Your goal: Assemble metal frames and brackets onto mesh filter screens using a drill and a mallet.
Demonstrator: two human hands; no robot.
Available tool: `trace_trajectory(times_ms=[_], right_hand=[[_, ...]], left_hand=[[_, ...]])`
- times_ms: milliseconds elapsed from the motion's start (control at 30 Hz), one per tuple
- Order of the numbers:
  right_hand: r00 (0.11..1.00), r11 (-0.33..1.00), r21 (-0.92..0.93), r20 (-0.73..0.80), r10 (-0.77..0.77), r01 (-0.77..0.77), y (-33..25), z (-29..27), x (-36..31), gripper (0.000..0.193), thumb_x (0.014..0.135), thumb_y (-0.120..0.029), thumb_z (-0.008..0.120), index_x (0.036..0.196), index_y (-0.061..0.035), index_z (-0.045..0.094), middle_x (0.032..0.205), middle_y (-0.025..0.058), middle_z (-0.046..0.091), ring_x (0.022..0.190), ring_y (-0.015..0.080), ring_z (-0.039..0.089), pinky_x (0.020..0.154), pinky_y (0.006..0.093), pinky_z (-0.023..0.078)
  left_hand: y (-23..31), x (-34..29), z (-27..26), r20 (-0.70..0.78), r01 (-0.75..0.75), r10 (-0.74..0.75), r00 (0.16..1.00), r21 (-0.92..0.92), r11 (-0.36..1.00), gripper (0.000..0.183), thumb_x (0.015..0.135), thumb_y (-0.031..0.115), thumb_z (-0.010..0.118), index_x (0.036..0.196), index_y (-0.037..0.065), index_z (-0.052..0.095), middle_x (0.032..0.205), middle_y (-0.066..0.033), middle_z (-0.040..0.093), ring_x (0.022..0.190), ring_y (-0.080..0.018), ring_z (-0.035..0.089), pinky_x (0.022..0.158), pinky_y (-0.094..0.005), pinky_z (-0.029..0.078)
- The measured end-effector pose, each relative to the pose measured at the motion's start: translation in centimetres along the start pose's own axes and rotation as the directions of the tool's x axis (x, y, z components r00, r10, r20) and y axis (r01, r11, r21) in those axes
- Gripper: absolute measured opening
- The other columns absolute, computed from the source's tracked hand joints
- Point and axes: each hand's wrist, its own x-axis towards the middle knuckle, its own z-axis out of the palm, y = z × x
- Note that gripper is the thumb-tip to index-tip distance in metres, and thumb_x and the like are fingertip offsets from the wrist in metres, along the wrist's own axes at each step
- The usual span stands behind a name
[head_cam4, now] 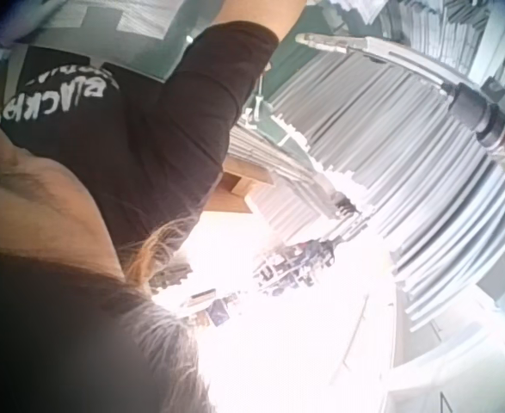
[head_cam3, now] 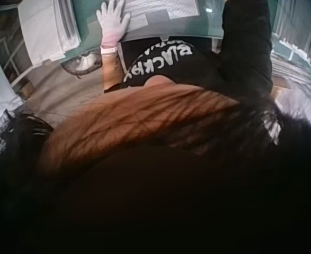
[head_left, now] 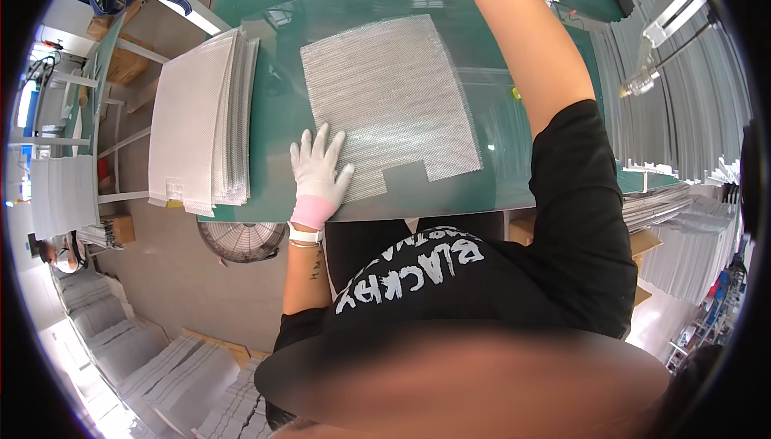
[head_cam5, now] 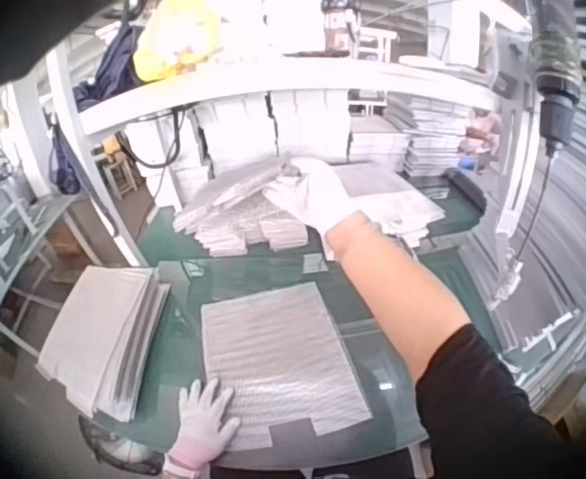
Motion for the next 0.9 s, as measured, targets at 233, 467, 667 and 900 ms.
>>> trace_trajectory(times_ms=[233,467,667,900], right_hand=[[0.859,0.055,-0.867,0.480,-0.179,0.496,-0.3,1.6,-2.2,0.026,0.092,-0.027,0.059,0.096,-0.0025,0.053,0.098,0.0189,0.059,0.098,0.0365,0.058,0.090,0.0541,0.050],[0.997,0.962,-0.264,-0.046,0.062,-0.072,-0.7,1.2,-1.1,0.025,0.094,-0.027,0.057,0.105,-0.0037,0.056,0.102,0.0173,0.062,0.094,0.0306,0.060,0.085,0.0486,0.052],[0.970,0.445,-0.866,-0.240,0.032,-0.229,-2.1,0.9,-5.5,0.027,0.097,-0.030,0.053,0.110,-0.0075,0.060,0.099,0.0184,0.064,0.093,0.0322,0.062,0.080,0.0479,0.053],[0.914,-0.701,-0.601,-0.142,-0.379,-0.384,-3.1,-1.4,-8.9,0.050,0.094,-0.027,0.063,0.137,-0.0045,0.053,0.110,0.0231,0.065,0.110,0.0313,0.060,0.095,0.0394,0.048]], left_hand=[[-0.1,-0.1,0.0,-0.011,0.002,-0.002,1.000,0.012,1.000,0.060,0.084,0.033,0.066,0.140,0.017,0.051,0.150,-0.0149,0.039,0.136,-0.0465,0.033,0.114,-0.0612,0.020],[0.1,0.1,-0.1,-0.015,-0.010,0.010,1.000,0.011,1.000,0.060,0.084,0.031,0.066,0.139,0.017,0.051,0.150,-0.0153,0.039,0.136,-0.0466,0.034,0.114,-0.0611,0.021],[0.2,0.0,-0.3,-0.003,-0.001,0.001,1.000,0.016,1.000,0.060,0.084,0.031,0.066,0.139,0.016,0.051,0.150,-0.0156,0.039,0.136,-0.0467,0.033,0.113,-0.0606,0.022],[0.1,0.0,-0.3,-0.015,-0.007,0.008,1.000,0.009,1.000,0.060,0.083,0.031,0.066,0.139,0.015,0.051,0.149,-0.0164,0.039,0.135,-0.0467,0.034,0.113,-0.0608,0.022]])
